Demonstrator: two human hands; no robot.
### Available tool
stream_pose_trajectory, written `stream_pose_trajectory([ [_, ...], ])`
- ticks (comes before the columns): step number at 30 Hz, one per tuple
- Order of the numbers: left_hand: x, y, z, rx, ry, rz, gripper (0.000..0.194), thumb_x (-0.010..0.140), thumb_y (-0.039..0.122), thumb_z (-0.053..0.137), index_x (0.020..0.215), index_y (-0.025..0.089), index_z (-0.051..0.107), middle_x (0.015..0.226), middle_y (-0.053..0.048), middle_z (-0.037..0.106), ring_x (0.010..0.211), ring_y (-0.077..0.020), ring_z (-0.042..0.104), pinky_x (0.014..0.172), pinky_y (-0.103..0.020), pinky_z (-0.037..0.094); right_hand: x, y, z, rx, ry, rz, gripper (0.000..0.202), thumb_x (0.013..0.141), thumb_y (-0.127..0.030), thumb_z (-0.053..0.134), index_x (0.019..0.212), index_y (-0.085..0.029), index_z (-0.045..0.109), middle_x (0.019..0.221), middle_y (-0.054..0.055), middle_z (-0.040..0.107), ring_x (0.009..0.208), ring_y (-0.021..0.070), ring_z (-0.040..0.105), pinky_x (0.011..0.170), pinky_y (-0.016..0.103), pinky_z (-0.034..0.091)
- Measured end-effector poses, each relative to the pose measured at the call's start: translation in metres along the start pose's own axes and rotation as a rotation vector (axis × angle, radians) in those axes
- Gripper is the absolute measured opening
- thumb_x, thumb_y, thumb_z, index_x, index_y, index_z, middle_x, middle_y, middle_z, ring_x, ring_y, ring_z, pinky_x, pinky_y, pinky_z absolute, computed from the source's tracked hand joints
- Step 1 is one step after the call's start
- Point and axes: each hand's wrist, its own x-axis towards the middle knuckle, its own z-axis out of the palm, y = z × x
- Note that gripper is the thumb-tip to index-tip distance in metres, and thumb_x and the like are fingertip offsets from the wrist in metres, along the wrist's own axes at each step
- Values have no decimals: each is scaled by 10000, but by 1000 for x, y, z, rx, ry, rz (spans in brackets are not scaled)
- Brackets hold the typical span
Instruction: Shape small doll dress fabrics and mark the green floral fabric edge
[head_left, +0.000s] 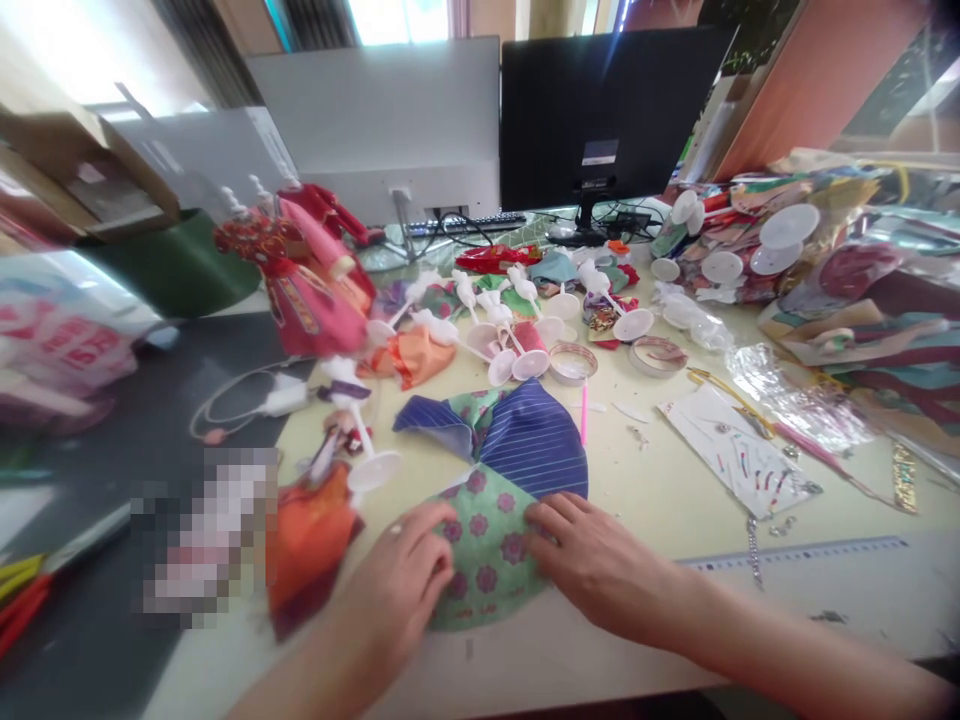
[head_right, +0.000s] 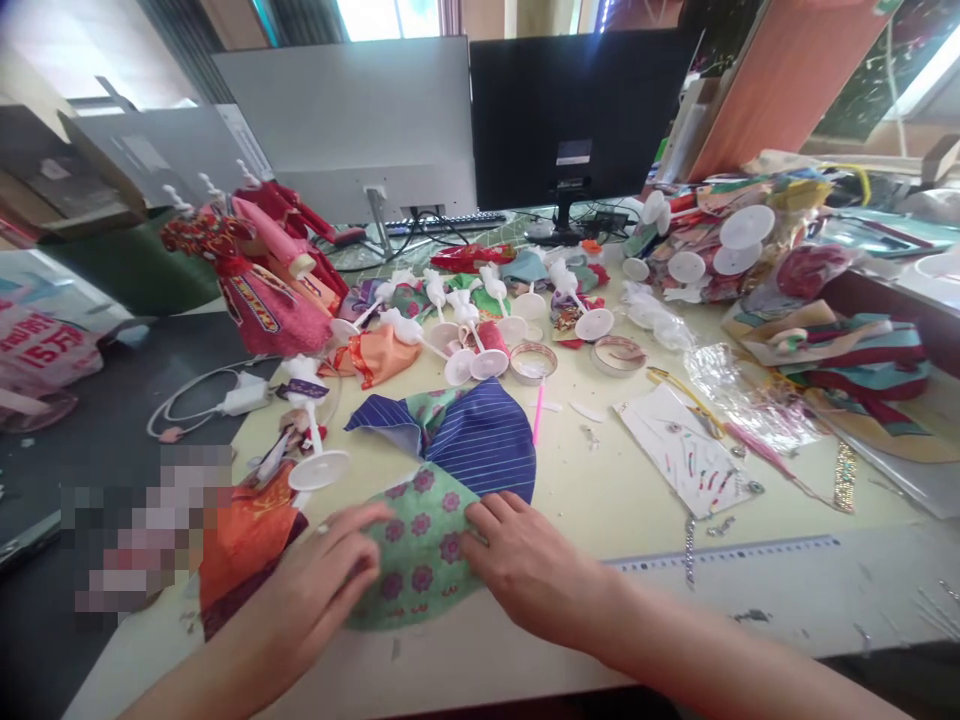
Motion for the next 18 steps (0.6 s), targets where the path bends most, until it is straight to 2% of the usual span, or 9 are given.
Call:
stream_pose_trajectory([
  [3, 49, 1, 10, 58, 85, 93, 196, 917, 111, 332, 838, 160, 505, 1285, -145, 489, 1309, -254, 350, 1022, -425, 391, -1, -12, -4, -7, -36, -11, 130, 842, -73, 455, 861, -167, 543, 900, 69, 541, 781, 204, 466, 659, 333, 393],
  [4, 61, -2, 13, 80, 95, 89, 195, 914, 107, 331, 844, 150, 508, 1295, -158, 480, 1304, -266, 355, 1026, -454, 382, -2, -15, -7, 6, -57, -28, 123, 844, -82, 456, 861, -168, 542, 895, 66, 550, 769, 200, 475, 641, 326, 387],
  [6, 75, -11, 20, 110, 20, 78, 170, 900, 94, 359, 891, 133, 524, 1228, -159, 532, 1209, -266, 462, 999, -459, 411, -3, -20, -18, 64, -111, -86, 99, 862, -121, 456, 855, -171, 542, 869, 57, 572, 750, 187, 501, 618, 308, 381],
  [9, 72, -25, 30, 139, -56, 68, 166, 876, 70, 388, 908, 128, 541, 1119, -146, 586, 1094, -261, 541, 936, -438, 463, 5, -13, -37, 146, -152, -90, 148, 909, -171, 416, 849, -172, 551, 812, 40, 601, 709, 152, 540, 603, 274, 384],
  [12, 59, -29, 35, 160, -47, 34, 197, 877, 62, 364, 930, 131, 540, 1125, -150, 574, 1061, -264, 552, 879, -449, 491, 32, 10, -47, 65, -82, 65, 172, 928, -240, 422, 920, -165, 576, 857, 52, 639, 757, 162, 591, 624, 264, 401],
  [14, 53, -28, 36, 172, -41, 10, 210, 879, 63, 360, 966, 130, 539, 1148, -151, 562, 1049, -263, 554, 863, -456, 493, 57, 28, -46, -21, -37, 175, 187, 917, -261, 456, 1025, -157, 567, 868, 54, 657, 742, 177, 615, 606, 267, 412],
  [16, 53, -27, 36, 190, -42, -26, 213, 874, 64, 373, 987, 124, 543, 1178, -150, 550, 1074, -264, 542, 890, -448, 477, 83, 44, -38, -57, -8, 250, 271, 925, -240, 446, 1136, -89, 524, 880, 93, 659, 758, 204, 628, 616, 291, 436],
  [18, 58, -28, 36, 214, -44, -75, 218, 870, 61, 379, 997, 116, 548, 1198, -152, 542, 1098, -261, 531, 911, -428, 466, 107, 55, -29, -79, -6, 285, 288, 934, -266, 458, 1152, -91, 524, 860, 65, 649, 749, 181, 629, 648, 306, 473],
])
